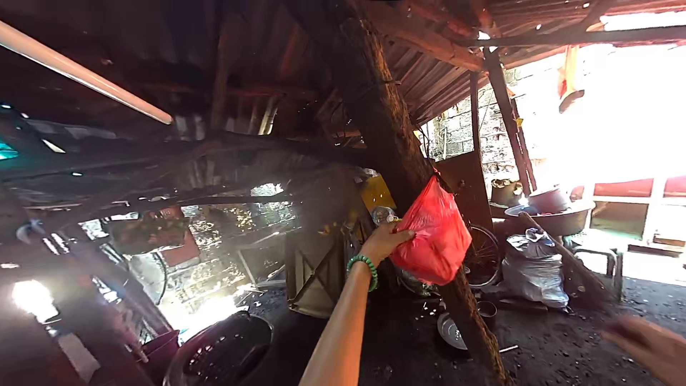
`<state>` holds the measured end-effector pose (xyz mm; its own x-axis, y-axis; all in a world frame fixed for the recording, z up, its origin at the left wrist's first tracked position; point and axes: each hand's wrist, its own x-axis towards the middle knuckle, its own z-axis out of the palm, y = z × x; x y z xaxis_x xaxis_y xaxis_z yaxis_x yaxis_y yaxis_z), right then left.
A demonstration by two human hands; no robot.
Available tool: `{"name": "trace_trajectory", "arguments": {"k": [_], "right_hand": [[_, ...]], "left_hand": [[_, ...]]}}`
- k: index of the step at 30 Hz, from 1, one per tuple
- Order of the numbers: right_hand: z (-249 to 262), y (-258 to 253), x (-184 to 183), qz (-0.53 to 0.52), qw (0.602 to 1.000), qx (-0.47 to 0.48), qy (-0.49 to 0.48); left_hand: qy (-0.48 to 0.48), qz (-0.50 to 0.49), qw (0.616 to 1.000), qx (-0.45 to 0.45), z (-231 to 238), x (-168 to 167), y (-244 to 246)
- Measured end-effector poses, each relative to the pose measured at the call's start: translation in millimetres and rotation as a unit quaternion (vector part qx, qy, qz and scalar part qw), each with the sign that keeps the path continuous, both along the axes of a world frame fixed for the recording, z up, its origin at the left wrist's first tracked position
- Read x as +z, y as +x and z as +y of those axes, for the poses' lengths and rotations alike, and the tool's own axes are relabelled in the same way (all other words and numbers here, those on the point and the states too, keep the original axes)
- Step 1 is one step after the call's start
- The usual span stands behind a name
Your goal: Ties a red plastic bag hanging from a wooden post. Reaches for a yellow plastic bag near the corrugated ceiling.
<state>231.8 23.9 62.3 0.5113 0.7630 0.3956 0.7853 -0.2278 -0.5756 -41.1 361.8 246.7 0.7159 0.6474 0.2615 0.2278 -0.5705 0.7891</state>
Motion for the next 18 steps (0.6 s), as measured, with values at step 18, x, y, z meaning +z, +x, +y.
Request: {"name": "trace_trajectory", "arguments": {"k": [18], "right_hand": [[305, -2, 238, 0.174, 0.963, 0.067, 0.196]], "left_hand": [[0.459, -0.022, 0.872, 0.166, 14, 15, 85]]}}
